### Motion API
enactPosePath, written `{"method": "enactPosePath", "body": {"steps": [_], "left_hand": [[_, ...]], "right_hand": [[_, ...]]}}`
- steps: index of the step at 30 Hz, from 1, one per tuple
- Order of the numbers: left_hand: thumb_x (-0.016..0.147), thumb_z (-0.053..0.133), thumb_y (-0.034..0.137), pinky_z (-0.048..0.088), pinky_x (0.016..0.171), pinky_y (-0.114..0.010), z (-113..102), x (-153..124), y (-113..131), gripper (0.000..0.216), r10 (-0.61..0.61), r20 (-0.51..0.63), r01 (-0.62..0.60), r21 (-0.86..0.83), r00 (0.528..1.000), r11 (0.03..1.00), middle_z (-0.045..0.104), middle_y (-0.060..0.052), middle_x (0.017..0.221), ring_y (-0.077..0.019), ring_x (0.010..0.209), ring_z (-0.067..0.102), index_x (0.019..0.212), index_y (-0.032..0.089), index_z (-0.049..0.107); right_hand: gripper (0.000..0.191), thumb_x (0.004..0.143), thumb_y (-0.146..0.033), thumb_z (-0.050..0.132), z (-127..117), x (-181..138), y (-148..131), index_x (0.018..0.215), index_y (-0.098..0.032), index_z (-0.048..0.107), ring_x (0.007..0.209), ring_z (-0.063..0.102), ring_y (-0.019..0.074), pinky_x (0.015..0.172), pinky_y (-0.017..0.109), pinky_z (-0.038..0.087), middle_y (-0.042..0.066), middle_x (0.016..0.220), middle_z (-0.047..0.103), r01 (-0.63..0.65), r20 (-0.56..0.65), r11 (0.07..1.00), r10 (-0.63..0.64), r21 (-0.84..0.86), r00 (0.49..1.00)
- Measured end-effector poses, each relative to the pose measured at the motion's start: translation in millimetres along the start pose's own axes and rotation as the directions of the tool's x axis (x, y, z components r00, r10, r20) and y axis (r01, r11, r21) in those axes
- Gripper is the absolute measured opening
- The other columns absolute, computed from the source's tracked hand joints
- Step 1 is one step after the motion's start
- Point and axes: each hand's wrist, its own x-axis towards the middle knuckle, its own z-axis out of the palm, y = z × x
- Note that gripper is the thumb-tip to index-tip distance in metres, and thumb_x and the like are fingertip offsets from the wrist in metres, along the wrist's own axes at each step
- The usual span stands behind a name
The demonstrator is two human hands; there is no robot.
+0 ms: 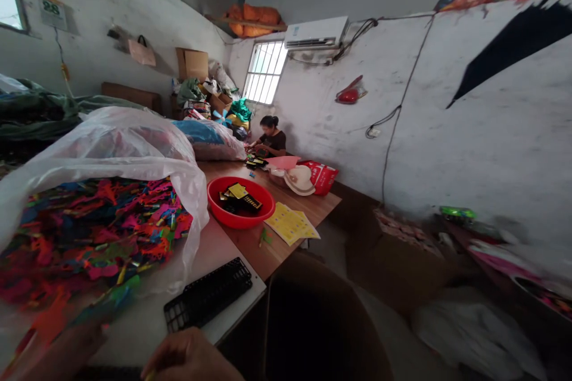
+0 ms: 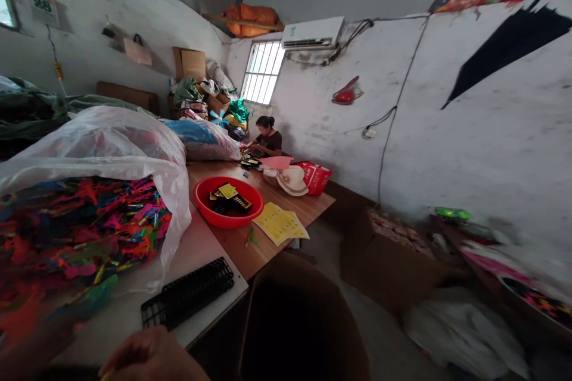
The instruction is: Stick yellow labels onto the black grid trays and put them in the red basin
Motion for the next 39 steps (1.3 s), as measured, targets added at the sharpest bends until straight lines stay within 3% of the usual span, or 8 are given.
{"method": "enactPosePath", "body": {"steps": [4,8,13,21,26,31,34,39], "left_hand": [[0.073,0.051,0.049,0.057,0.079,-0.045,-14.4,-47.1,16.7,0.028,-0.114,-0.116,0.116,0.008,0.987,0.993,0.074,0.004,0.091,-0.0269,0.087,0.069,0.090,0.034,0.068],[0.079,0.056,0.052,0.056,0.083,-0.036,-25.1,-103.4,90.2,0.049,-0.409,0.065,0.408,-0.308,0.910,0.860,0.071,-0.008,0.108,-0.0241,0.097,0.067,0.115,0.019,0.061],[0.074,0.063,0.048,0.054,0.078,-0.033,-32.1,-91.8,129.0,0.049,-0.494,0.183,0.516,-0.474,0.850,0.714,0.071,-0.012,0.102,-0.0226,0.090,0.066,0.110,0.013,0.064],[0.075,0.063,0.047,0.051,0.072,-0.030,-35.7,-96.4,128.4,0.044,-0.461,0.367,0.586,-0.576,0.808,0.570,0.071,-0.009,0.097,-0.0205,0.085,0.064,0.104,0.014,0.067],[0.065,0.070,0.041,0.051,0.068,-0.030,-14.1,-114.8,118.6,0.053,-0.570,0.235,0.590,-0.556,0.787,0.586,0.069,-0.006,0.084,-0.0177,0.073,0.063,0.108,0.012,0.061],[0.077,0.059,0.040,0.051,0.065,-0.031,-26.8,-140.3,97.8,0.045,-0.673,-0.174,0.617,-0.286,0.719,0.733,0.067,-0.005,0.091,-0.0161,0.069,0.063,0.114,0.016,0.057],[0.086,0.052,0.032,0.051,0.075,-0.035,-35.5,-157.1,91.8,0.030,-0.458,-0.328,0.525,0.154,0.826,0.837,0.066,-0.008,0.100,-0.0199,0.082,0.063,0.110,0.017,0.061],[0.089,0.048,0.018,0.048,0.081,-0.037,-16.3,-171.8,90.6,0.023,-0.180,-0.223,0.269,0.480,0.958,0.835,0.064,-0.011,0.104,-0.0242,0.095,0.060,0.108,0.015,0.061]], "right_hand": [[0.026,0.065,-0.037,0.073,-4.7,20.8,10.1,0.084,-0.020,0.073,0.067,0.056,0.0119,0.067,0.024,0.044,-0.001,0.074,0.066,0.101,-0.075,0.981,-0.115,-0.165,0.991],[0.022,0.073,-0.027,0.063,9.5,39.6,0.2,0.093,-0.019,0.070,0.075,0.060,0.0141,0.072,0.026,0.047,0.002,0.083,0.068,0.135,0.017,0.946,-0.136,-0.295,0.991],[0.030,0.083,-0.020,0.056,44.8,51.4,-15.9,0.112,-0.021,0.064,0.076,0.061,0.0123,0.074,0.025,0.049,0.001,0.088,0.067,0.276,0.230,0.878,-0.197,-0.391,0.953],[0.037,0.084,-0.010,0.052,44.3,32.1,-4.2,0.119,-0.021,0.061,0.086,0.062,0.0141,0.085,0.028,0.049,0.004,0.097,0.067,0.357,0.209,0.730,-0.289,-0.583,0.934],[0.037,0.082,-0.010,0.049,39.5,38.2,8.9,0.116,-0.018,0.062,0.083,0.062,0.0137,0.082,0.027,0.049,0.005,0.093,0.067,0.354,0.165,0.724,-0.321,-0.592,0.933],[0.031,0.080,-0.018,0.052,39.5,79.7,25.4,0.109,-0.018,0.064,0.077,0.062,0.0133,0.074,0.025,0.050,0.004,0.089,0.067,0.242,0.072,0.826,-0.239,-0.509,0.968],[0.029,0.079,-0.021,0.053,44.2,106.5,37.1,0.105,-0.017,0.064,0.078,0.063,0.0141,0.075,0.027,0.050,0.004,0.090,0.068,0.228,0.063,0.827,-0.229,-0.514,0.971],[0.030,0.076,-0.017,0.052,53.1,131.3,51.4,0.104,-0.015,0.064,0.078,0.063,0.0139,0.074,0.026,0.050,0.004,0.088,0.068,0.202,0.092,0.813,-0.181,-0.546,0.979]]}}
